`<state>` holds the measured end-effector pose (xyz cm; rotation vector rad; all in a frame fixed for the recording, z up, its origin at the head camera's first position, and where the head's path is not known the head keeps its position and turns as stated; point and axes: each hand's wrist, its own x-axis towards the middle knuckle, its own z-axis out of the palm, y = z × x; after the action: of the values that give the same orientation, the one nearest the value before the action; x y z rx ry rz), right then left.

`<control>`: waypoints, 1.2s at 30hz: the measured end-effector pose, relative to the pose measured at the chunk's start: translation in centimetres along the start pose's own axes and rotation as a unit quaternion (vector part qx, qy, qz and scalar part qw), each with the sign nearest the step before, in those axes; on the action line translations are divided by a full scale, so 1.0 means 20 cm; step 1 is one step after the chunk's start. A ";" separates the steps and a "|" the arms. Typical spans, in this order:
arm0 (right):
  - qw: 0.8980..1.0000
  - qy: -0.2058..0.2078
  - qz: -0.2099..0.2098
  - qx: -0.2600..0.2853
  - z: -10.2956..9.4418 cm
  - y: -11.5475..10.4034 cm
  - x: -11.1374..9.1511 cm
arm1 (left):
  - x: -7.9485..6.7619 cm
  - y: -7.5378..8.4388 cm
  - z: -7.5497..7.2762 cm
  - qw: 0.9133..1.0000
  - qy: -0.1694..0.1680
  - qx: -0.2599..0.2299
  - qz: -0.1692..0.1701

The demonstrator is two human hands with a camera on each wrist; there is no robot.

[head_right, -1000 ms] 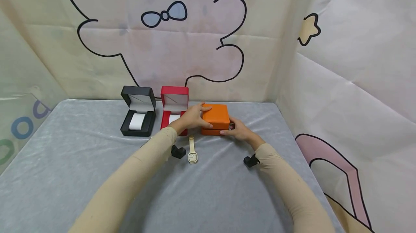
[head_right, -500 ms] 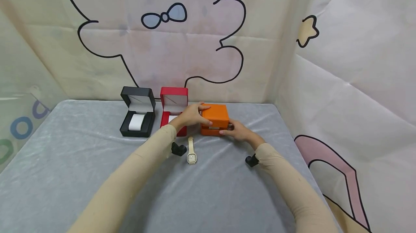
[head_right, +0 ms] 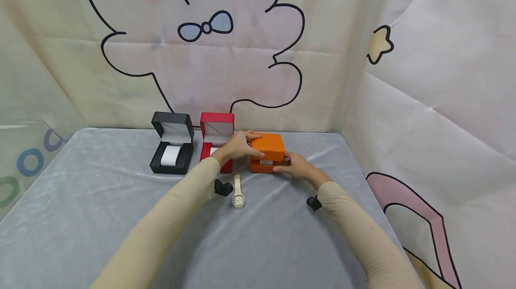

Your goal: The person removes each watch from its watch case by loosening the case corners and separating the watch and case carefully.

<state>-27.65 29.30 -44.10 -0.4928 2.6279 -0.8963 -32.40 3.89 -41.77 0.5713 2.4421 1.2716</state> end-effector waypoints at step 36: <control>1.000 0.006 0.018 -0.002 0.00 0.00 0.01 | 0.06 -0.01 0.00 0.991 0.052 -0.118 -0.031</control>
<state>-27.81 29.25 -44.22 -0.4406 2.6408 -0.8840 -33.60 4.34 -42.11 0.3721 2.3239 1.5715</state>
